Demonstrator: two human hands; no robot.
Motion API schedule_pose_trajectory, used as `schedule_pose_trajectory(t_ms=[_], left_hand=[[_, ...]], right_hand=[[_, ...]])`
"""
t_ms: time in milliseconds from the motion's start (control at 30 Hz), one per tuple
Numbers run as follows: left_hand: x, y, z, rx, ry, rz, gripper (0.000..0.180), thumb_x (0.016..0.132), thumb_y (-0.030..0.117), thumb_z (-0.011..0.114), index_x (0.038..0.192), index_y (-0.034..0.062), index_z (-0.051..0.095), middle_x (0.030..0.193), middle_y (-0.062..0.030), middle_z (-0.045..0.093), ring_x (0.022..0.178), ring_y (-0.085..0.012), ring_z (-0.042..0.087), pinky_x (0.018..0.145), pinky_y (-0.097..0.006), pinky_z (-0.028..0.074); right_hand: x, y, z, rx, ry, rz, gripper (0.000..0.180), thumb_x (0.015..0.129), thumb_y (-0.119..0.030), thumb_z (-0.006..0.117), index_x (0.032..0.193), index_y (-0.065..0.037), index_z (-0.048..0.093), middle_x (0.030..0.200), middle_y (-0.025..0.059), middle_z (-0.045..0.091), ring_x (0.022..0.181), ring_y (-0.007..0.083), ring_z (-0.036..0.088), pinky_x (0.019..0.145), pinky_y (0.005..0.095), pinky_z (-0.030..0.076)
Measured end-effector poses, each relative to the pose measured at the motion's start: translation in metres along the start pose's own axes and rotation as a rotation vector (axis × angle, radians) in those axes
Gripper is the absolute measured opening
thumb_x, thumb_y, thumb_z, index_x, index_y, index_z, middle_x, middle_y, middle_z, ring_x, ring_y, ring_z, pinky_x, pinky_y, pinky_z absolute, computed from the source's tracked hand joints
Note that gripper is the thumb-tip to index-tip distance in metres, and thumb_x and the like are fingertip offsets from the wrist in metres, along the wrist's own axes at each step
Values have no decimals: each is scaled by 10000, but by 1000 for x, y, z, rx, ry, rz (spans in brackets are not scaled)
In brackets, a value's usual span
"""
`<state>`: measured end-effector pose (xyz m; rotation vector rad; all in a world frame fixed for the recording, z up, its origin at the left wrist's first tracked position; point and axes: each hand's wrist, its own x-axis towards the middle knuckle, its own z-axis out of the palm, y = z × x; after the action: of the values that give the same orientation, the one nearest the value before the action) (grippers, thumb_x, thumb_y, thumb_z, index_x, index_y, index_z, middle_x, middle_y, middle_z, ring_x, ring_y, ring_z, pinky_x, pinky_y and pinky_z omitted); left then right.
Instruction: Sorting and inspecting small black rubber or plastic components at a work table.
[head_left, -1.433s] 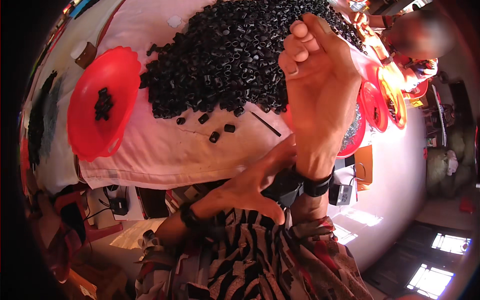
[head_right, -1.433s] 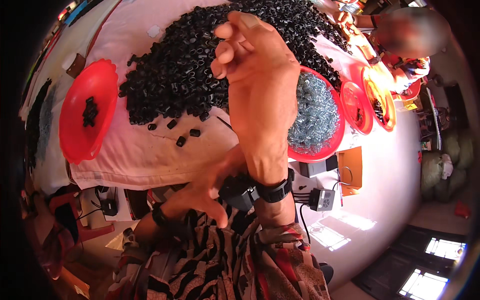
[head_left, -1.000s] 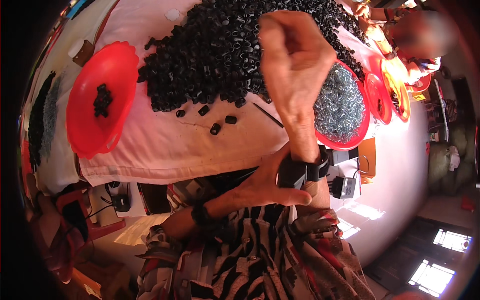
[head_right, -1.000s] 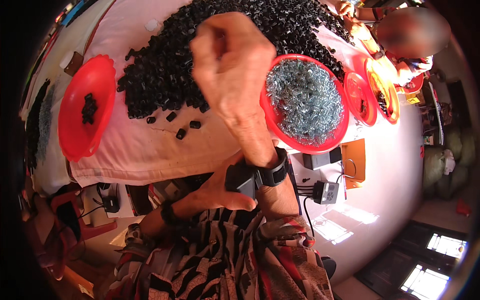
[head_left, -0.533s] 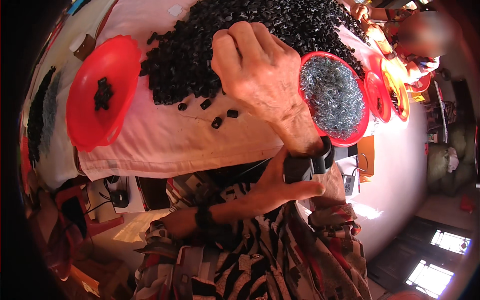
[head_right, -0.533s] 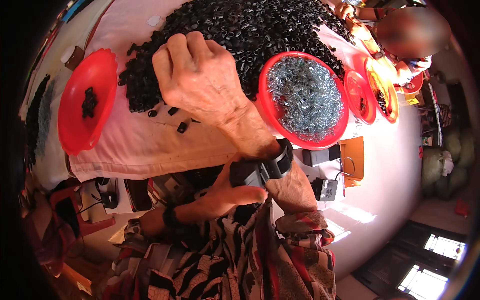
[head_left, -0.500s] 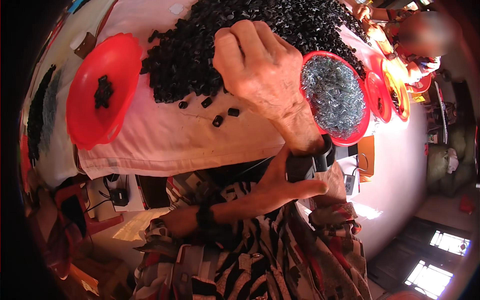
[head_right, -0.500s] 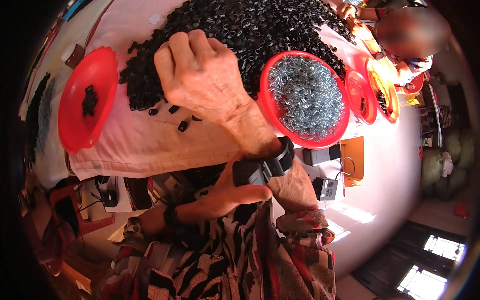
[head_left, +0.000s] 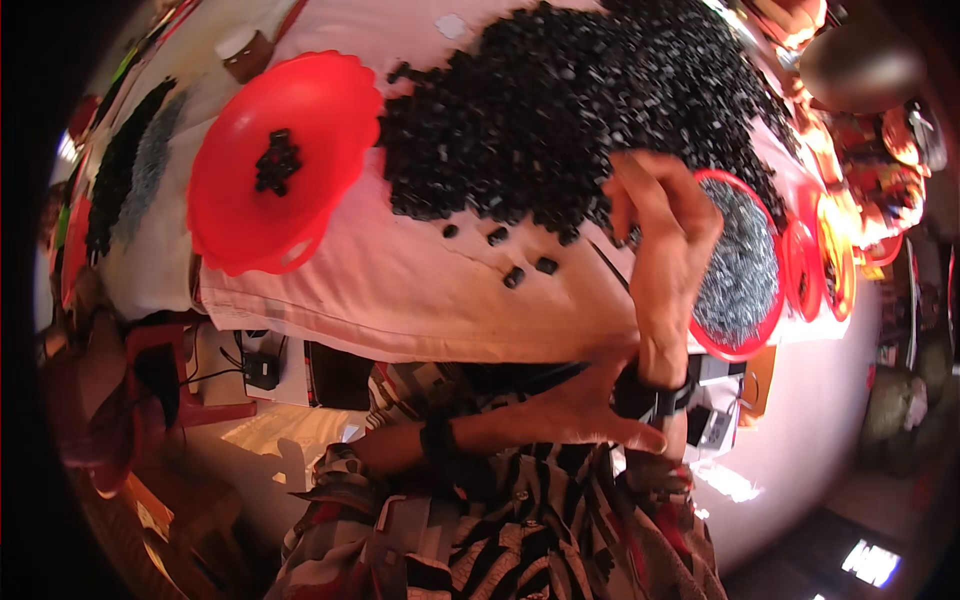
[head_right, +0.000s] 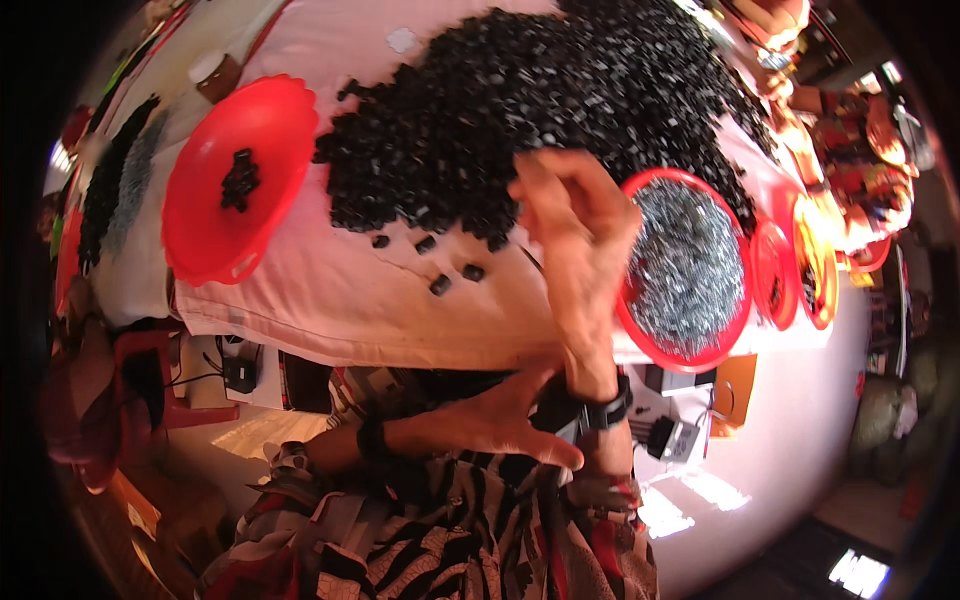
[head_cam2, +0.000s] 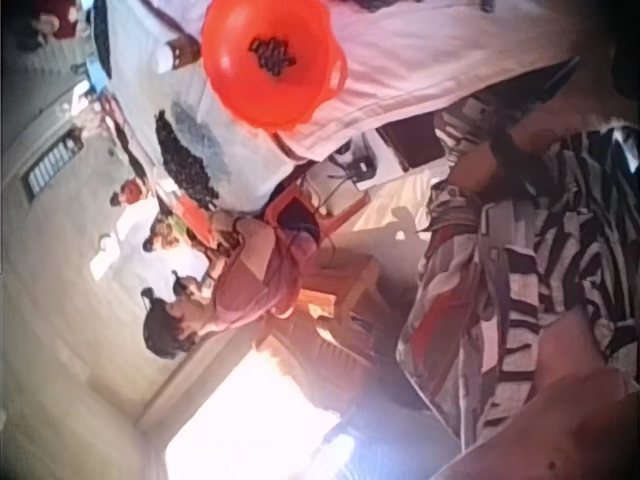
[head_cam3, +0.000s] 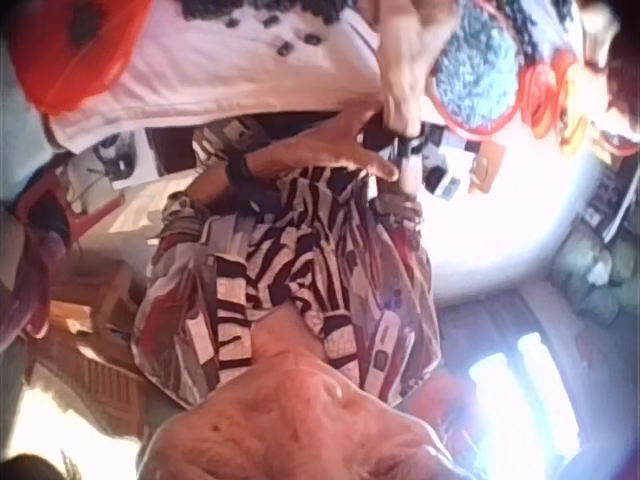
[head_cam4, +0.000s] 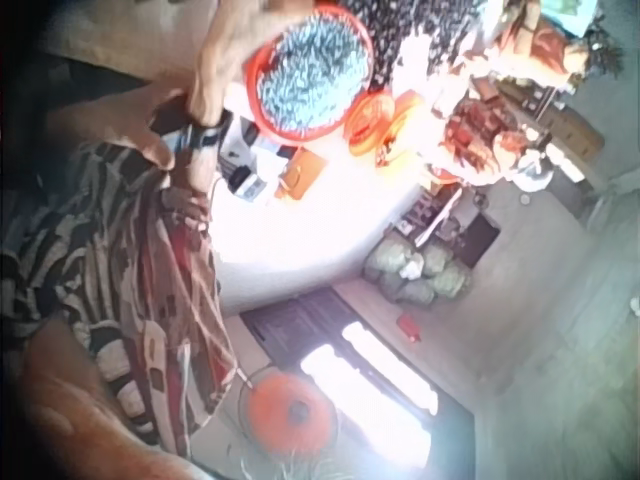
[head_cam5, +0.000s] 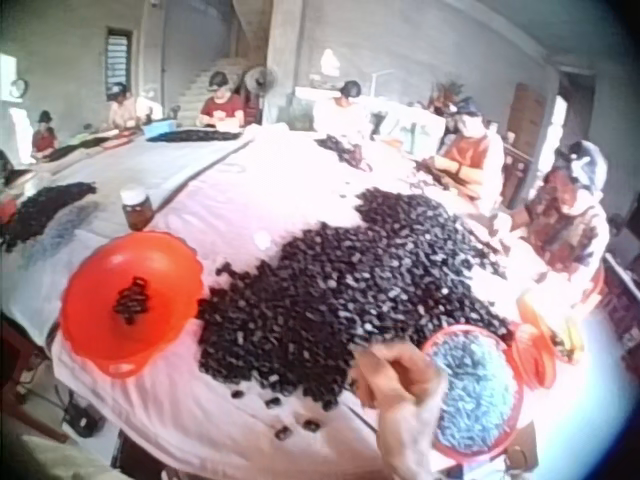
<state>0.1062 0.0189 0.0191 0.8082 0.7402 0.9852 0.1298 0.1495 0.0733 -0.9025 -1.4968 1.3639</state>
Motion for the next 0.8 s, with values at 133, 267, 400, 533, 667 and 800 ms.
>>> schedule_pose_trajectory(t_ms=[133,267,400,533,667,800], left_hand=[[-15,2,-17,-89,41,141,811,815,152,811,1469,4,353,1433,-166,457,1384,-251,419,1140,-431,350],[-42,37,-37,-128,54,-102,591,900,80,711,1418,-22,446,1344,-166,555,1237,-239,584,1005,-364,504],[-68,53,-51,-107,344,101,230,952,100,640,1138,-32,667,974,-118,709,841,-176,707,749,-274,573],[-75,45,-72,57,771,371,156,956,86,625,1059,-10,693,886,-90,713,724,-123,662,690,-253,554],[-74,28,-92,495,1110,580,239,867,-28,685,1103,0,658,948,-39,622,797,-84,582,709,-233,505],[-73,40,-87,1034,1372,412,494,753,-23,757,1219,42,604,1058,-85,575,820,-161,566,719,-262,502]], right_hand=[[-23,3,-10,152,15,80,116,889,-96,685,911,16,707,702,40,626,564,85,503,539,233,371],[-37,12,-21,162,28,163,112,880,-90,671,886,19,699,684,36,608,559,87,497,549,234,374],[-54,23,-19,23,-3,192,102,904,-71,643,882,19,687,721,41,647,610,78,535,551,225,391],[-61,31,-27,39,-58,203,86,905,-69,656,904,9,693,751,33,663,641,67,553,579,221,410],[-63,32,-30,-43,-126,139,123,866,-19,684,986,3,702,817,35,683,663,64,576,608,217,442],[-61,31,-27,-388,-256,-6,249,784,-21,752,1026,3,696,838,39,679,616,64,539,557,234,447]])
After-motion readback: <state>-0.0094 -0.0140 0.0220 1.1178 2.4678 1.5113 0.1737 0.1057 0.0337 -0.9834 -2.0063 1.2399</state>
